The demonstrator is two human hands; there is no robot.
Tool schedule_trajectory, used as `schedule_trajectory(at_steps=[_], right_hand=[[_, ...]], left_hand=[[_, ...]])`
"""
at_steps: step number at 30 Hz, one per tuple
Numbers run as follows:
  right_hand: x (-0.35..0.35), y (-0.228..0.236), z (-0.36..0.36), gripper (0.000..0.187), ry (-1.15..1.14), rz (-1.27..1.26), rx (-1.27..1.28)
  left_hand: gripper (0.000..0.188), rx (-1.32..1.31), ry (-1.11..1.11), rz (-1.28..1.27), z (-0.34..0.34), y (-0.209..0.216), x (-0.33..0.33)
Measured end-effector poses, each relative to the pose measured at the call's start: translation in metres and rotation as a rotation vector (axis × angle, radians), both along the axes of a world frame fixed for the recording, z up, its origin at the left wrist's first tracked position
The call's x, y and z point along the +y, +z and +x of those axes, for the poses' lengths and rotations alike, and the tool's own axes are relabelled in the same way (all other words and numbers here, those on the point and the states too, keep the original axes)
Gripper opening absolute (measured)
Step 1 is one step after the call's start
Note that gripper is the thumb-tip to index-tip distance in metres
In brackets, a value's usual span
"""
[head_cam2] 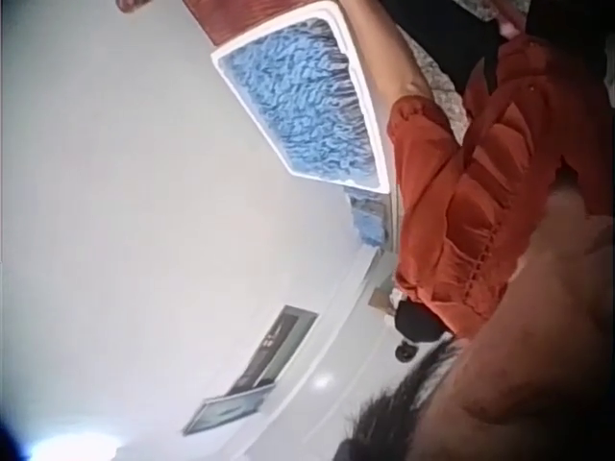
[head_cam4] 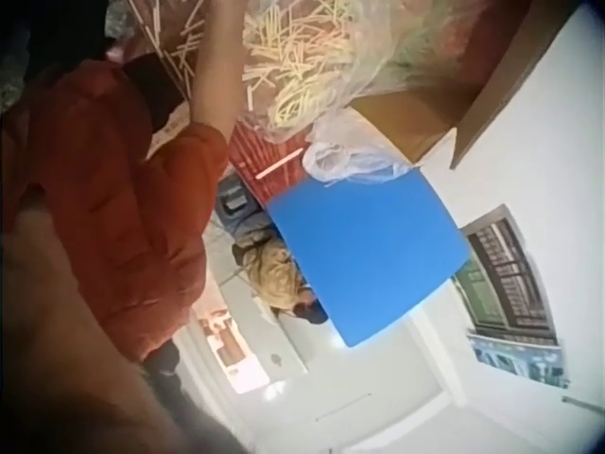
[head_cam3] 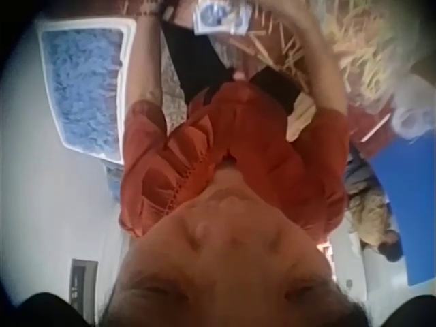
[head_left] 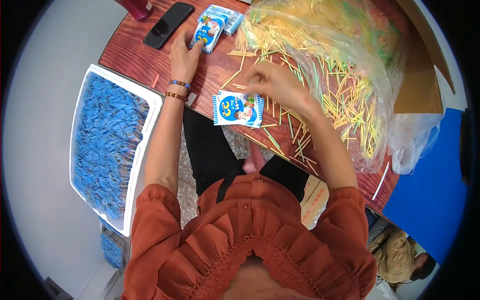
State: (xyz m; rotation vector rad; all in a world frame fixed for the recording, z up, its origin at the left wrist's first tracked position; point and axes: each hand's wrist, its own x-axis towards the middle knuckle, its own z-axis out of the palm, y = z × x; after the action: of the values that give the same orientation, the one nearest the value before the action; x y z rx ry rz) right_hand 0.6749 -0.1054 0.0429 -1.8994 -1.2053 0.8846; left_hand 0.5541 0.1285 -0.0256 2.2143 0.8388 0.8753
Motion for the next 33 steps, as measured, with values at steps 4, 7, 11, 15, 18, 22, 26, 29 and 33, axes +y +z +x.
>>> schedule_trajectory(at_steps=[4, 7, 11, 15, 18, 22, 26, 29, 33], right_hand=[[-0.022, -0.012, -0.02, 0.04, 0.033, 0.02, -0.541], [-0.027, -0.014, -0.021, 0.029, 0.001, 0.003, -0.44], [-0.035, -0.029, -0.021, 0.018, -0.051, 0.245, -0.5], [-0.038, -0.031, -0.017, 0.017, -0.115, 0.42, -0.489], [-0.041, -0.025, -0.007, 0.018, -0.158, 0.36, 0.055], [-0.051, -0.007, -0.016, 0.01, -0.252, 0.445, 0.612], [-0.065, -0.016, -0.018, 0.007, -0.269, 0.517, 0.487], [-0.077, -0.022, -0.019, 0.009, -0.372, 0.504, 0.458], [-0.093, -0.015, -0.02, 0.01, -0.433, 0.517, 0.461]], left_hand=[[0.046, -0.127, -0.024, -0.128, -0.003, 0.008, -0.012], [0.04, -0.188, -0.057, -0.172, -0.017, 0.018, -0.031], [0.036, -0.168, -0.23, -0.426, -0.047, 0.039, -0.075], [0.03, -0.153, -0.325, -0.353, -0.053, 0.045, -0.106], [0.022, -0.243, -0.367, -0.399, -0.044, 0.063, -0.129], [0.013, -0.3, -0.448, -0.808, -0.036, 0.061, -0.137], [0.01, -0.435, -0.392, -1.031, -0.028, 0.066, -0.16], [0.01, -0.403, -0.367, -0.987, -0.021, 0.069, -0.176], [0.011, -0.467, -0.349, -1.042, -0.015, 0.059, -0.188]])
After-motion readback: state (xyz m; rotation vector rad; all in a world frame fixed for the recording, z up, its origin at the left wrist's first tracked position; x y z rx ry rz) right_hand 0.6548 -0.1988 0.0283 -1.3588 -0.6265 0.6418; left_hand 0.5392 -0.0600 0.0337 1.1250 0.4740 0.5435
